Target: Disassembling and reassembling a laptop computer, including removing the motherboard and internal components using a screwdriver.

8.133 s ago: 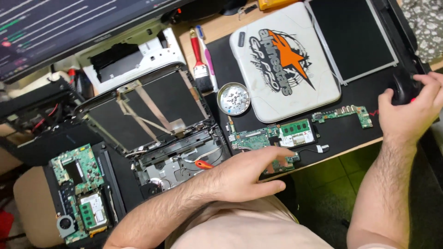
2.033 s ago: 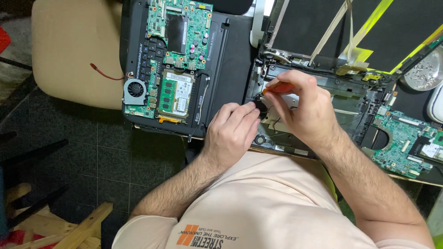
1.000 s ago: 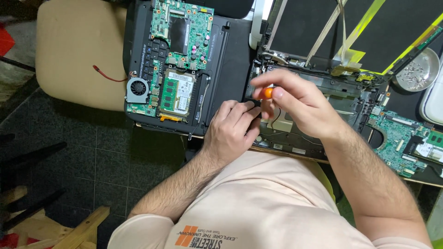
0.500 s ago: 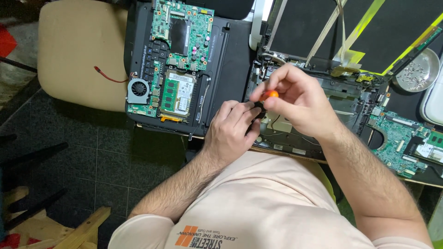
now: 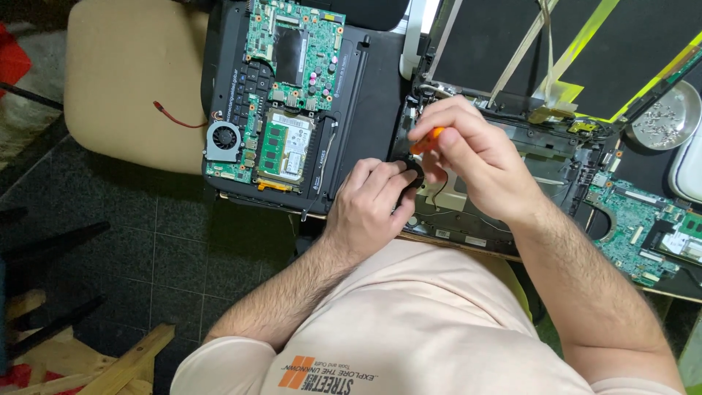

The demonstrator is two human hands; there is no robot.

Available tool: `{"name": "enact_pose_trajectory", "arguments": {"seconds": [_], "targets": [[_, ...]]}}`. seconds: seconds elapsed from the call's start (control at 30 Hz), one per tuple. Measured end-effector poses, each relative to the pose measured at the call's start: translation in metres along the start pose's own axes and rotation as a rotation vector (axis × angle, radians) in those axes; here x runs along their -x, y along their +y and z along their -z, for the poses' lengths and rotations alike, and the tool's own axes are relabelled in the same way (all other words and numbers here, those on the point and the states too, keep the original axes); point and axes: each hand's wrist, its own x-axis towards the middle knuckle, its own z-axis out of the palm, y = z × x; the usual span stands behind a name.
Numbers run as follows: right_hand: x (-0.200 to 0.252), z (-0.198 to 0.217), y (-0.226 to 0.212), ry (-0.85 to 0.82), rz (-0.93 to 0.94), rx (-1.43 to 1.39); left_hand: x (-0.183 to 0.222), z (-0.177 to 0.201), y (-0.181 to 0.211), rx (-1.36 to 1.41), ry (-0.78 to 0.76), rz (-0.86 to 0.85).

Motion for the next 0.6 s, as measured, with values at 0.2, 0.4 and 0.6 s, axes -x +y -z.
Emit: {"name": "enact_pose_trajectory", "arguments": {"seconds": [0.2, 0.4, 0.6], "targets": [[-0.002, -0.006, 0.005, 0.036, -0.045, -0.254, 0.002, 0.000, 0.000, 0.002, -0.005, 0.014], [-0.002, -0.006, 0.001, 0.000, -0.008, 0.118, -0.001, 0.000, 0.001, 0.005, 0.003, 0.010], [-0.003, -0.015, 0.010, 0.074, -0.030, 0.004, 0.004, -0.007, -0.003, -0.019, 0.021, -0.004]]}}
